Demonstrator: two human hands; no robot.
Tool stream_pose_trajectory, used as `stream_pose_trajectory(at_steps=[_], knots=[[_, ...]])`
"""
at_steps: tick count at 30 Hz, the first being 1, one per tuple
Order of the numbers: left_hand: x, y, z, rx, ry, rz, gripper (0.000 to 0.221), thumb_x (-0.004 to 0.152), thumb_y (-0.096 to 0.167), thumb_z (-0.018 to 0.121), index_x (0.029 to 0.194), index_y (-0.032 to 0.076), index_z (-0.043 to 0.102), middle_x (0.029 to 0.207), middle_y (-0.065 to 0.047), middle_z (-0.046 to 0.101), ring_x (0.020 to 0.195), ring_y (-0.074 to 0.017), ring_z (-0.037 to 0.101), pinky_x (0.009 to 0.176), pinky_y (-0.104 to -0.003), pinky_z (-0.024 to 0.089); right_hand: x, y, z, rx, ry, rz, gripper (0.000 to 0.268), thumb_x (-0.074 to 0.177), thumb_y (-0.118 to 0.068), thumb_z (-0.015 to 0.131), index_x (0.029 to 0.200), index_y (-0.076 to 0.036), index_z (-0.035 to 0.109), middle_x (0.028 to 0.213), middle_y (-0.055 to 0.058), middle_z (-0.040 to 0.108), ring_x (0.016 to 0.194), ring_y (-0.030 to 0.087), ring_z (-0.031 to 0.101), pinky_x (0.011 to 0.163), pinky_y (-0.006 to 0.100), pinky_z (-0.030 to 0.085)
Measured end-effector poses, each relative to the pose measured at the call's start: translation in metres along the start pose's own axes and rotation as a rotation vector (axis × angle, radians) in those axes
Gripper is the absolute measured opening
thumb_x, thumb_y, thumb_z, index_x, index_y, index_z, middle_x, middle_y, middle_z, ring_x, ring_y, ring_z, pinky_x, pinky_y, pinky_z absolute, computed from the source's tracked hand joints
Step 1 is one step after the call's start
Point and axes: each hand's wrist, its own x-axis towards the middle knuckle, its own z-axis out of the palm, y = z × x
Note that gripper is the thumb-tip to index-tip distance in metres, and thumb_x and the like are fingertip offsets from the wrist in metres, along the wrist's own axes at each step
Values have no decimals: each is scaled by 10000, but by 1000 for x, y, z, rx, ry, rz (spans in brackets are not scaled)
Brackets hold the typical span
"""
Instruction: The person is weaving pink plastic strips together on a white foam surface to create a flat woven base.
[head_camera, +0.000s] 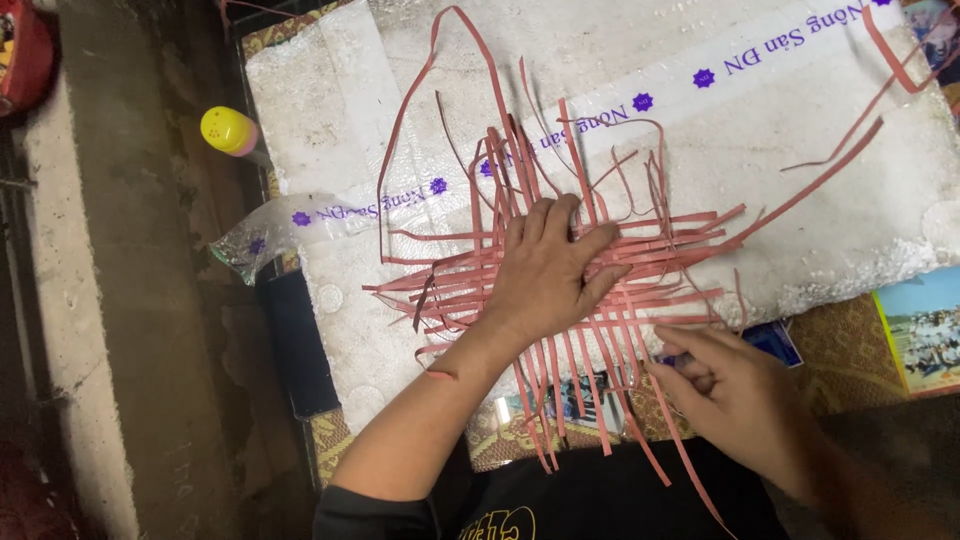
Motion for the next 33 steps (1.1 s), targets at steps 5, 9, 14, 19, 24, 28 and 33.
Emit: stream_pose_trajectory(at_steps=[5,9,14,19,24,28,33], knots=[[-1,2,-1,31,24,20,428,830,471,295,1093,199,495,1172,-190,385,1096,-358,333,876,-488,276,-13,4,15,27,1,159,395,618,-211,689,1003,-163,616,761,-9,683,503,57,630,539,184,487],[-2,2,1,27,45,25,429,831,470,304,1097,193,495,1170,-192,386,1096,-366,337,880,-492,275,-10,7,23,130,-29,218,447,639,-167,670,1076,-146,579,740,23,694,520,50,623,549,182,473],[-2,1,0,21,16,6,435,831,469,293,1109,196,487,1191,-195,369,1114,-370,318,899,-496,255,-8,8,25,271,-17,240,372,678,-107,646,1048,-93,608,610,3,630,483,33,486,491,170,419],[-1,1,-4,5,50,21,398,838,446,302,1083,194,488,1171,-184,385,1084,-351,337,866,-482,281,-8,7,24,308,-71,311,437,692,-106,631,1125,-89,575,547,-25,564,451,38,392,439,180,349],[-2,3,-6,20,43,21,560,760,569,320,1123,180,494,1164,-174,403,1078,-327,358,882,-471,283,-10,11,29,295,-60,227,408,707,-73,601,1113,-104,580,516,-55,451,454,39,325,443,169,324],[-1,1,-1,27,40,20,525,753,540,379,1128,190,486,1169,-169,394,1091,-342,342,891,-482,273,-8,9,31,188,-29,142,381,707,-101,593,1087,-133,585,509,-49,545,416,29,373,430,185,355],[-2,2,-1,61,95,53,511,757,531,389,1103,171,497,1130,-179,406,1046,-333,368,848,-484,301,3,8,18,29,-231,110,370,691,-227,619,1059,-192,613,426,-42,342,407,66,297,387,222,320]])
